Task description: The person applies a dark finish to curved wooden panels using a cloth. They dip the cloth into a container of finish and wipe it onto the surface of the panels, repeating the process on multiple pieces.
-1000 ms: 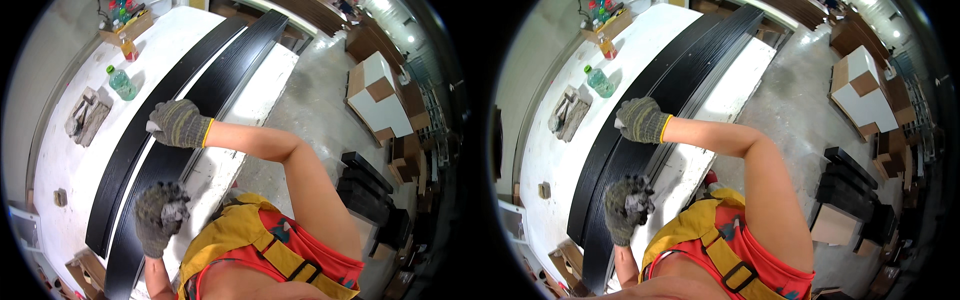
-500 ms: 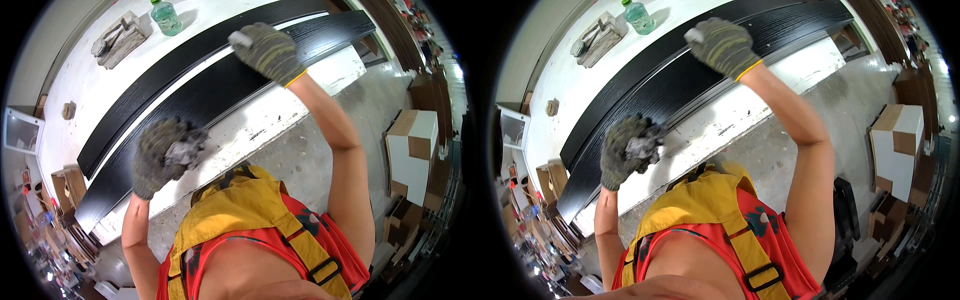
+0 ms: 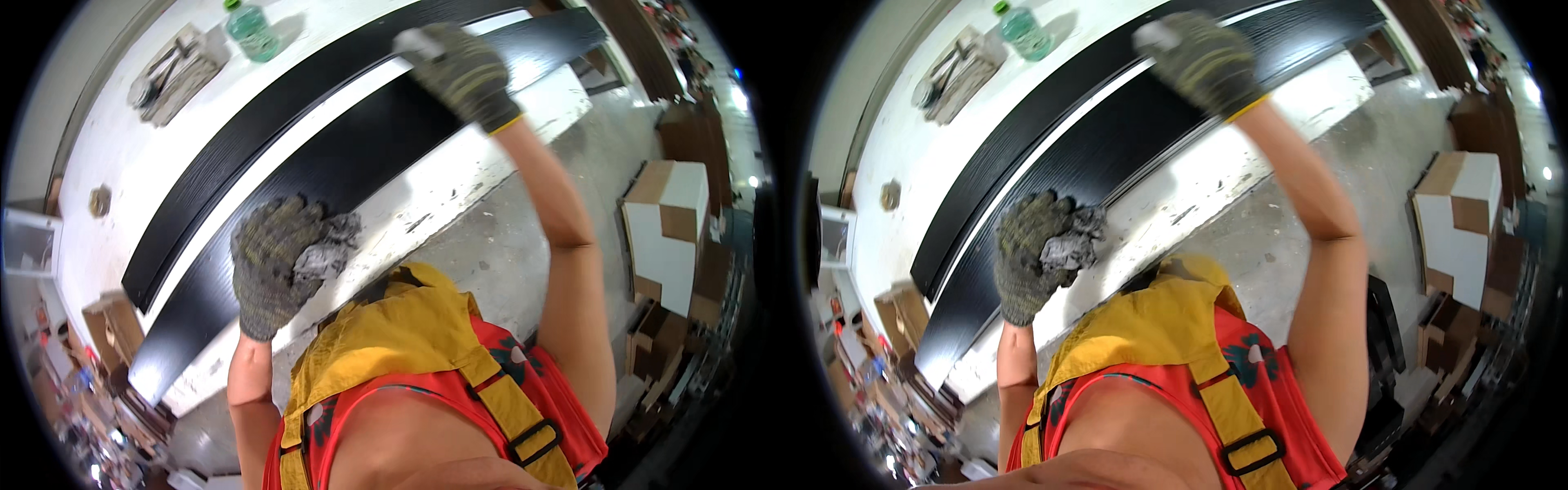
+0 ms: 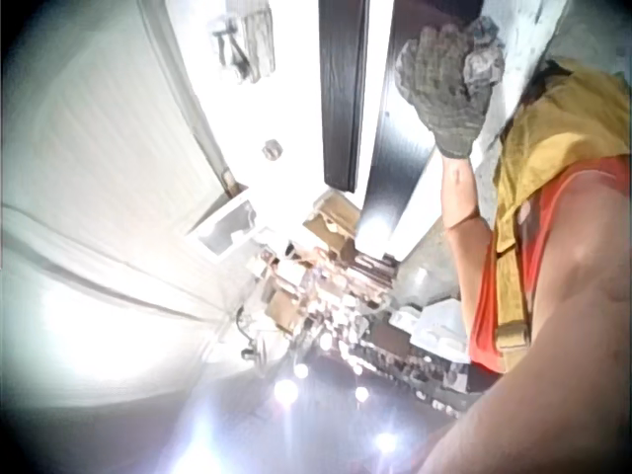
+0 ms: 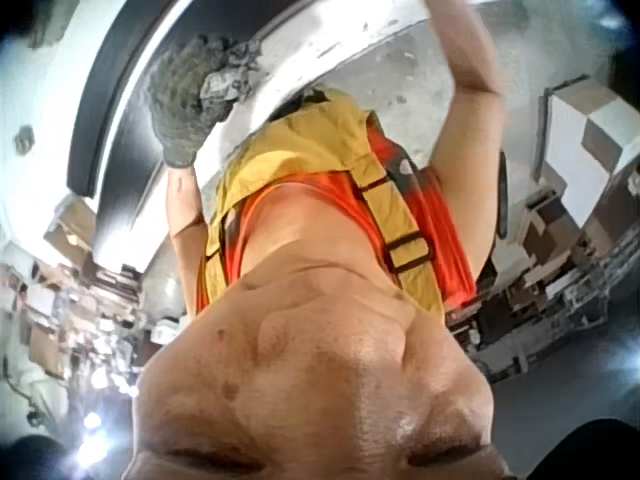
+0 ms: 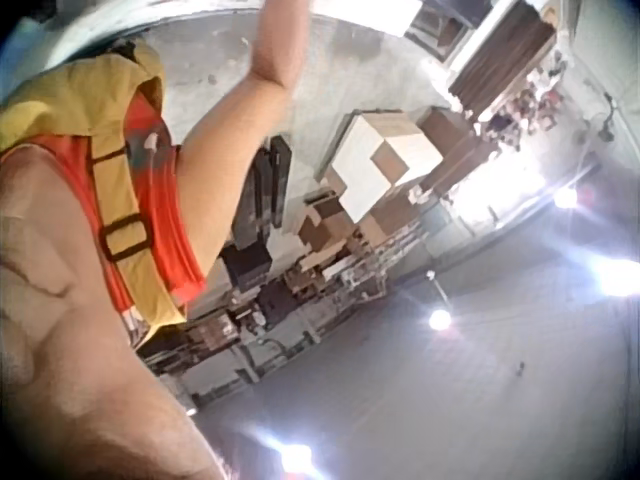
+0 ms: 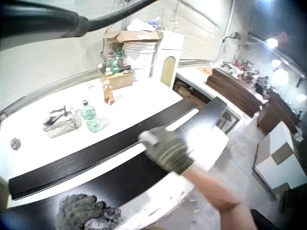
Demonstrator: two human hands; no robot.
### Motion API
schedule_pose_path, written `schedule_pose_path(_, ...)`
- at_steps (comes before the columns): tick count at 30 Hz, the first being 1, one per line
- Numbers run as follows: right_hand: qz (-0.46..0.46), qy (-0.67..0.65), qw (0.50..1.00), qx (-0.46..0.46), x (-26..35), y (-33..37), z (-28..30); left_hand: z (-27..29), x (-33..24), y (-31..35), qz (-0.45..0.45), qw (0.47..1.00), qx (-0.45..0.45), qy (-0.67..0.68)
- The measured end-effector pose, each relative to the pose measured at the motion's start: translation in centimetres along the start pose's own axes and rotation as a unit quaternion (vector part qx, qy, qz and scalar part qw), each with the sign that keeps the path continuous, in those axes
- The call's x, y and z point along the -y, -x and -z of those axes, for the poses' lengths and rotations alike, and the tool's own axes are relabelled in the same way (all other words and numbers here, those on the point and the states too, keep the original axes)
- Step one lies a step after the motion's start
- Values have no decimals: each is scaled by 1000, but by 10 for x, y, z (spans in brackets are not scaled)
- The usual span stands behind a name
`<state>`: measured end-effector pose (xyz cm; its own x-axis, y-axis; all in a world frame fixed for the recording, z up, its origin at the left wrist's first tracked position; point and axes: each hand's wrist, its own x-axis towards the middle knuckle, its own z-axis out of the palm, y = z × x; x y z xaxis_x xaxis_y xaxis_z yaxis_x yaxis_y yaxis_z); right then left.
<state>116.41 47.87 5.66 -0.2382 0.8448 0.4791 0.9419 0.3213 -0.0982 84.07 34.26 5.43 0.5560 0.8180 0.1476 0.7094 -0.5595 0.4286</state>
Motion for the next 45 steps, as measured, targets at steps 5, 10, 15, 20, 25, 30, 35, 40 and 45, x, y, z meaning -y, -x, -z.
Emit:
schedule_pose_path(5,63,-40,997,-17,54,0,-19,0,0,-1,-16,1000,17,-2)
schedule_pose_path(10,15,14,1000,-10,-12,-5,-14,1,-3,-2,-3,1000,23,14)
schedule_pose_path(15,-95,173,979,56,-144,-12,-10,0,-6,-5,18,1000,18,9)
schedule_pose_path(20,-128,167,978,14,-265,-15,2,-1,-12,-1,80,997,11,20)
schedule_pose_path(25,-209,76,973,-57,-331,-17,8,-13,-53,-32,251,951,-25,179)
schedule_pose_path(30,-133,29,989,-65,-347,-11,4,-42,-116,-176,97,987,14,125)
schedule_pose_path(35,-72,53,993,-78,-416,-23,0,-78,-119,-211,24,997,77,-17)
schedule_pose_path(40,-201,38,977,-61,-560,-25,18,-82,-117,-207,58,992,97,-51)
schedule_pose_path(45,-323,-55,945,-18,-581,-28,43,-86,-118,-201,84,988,102,-74)
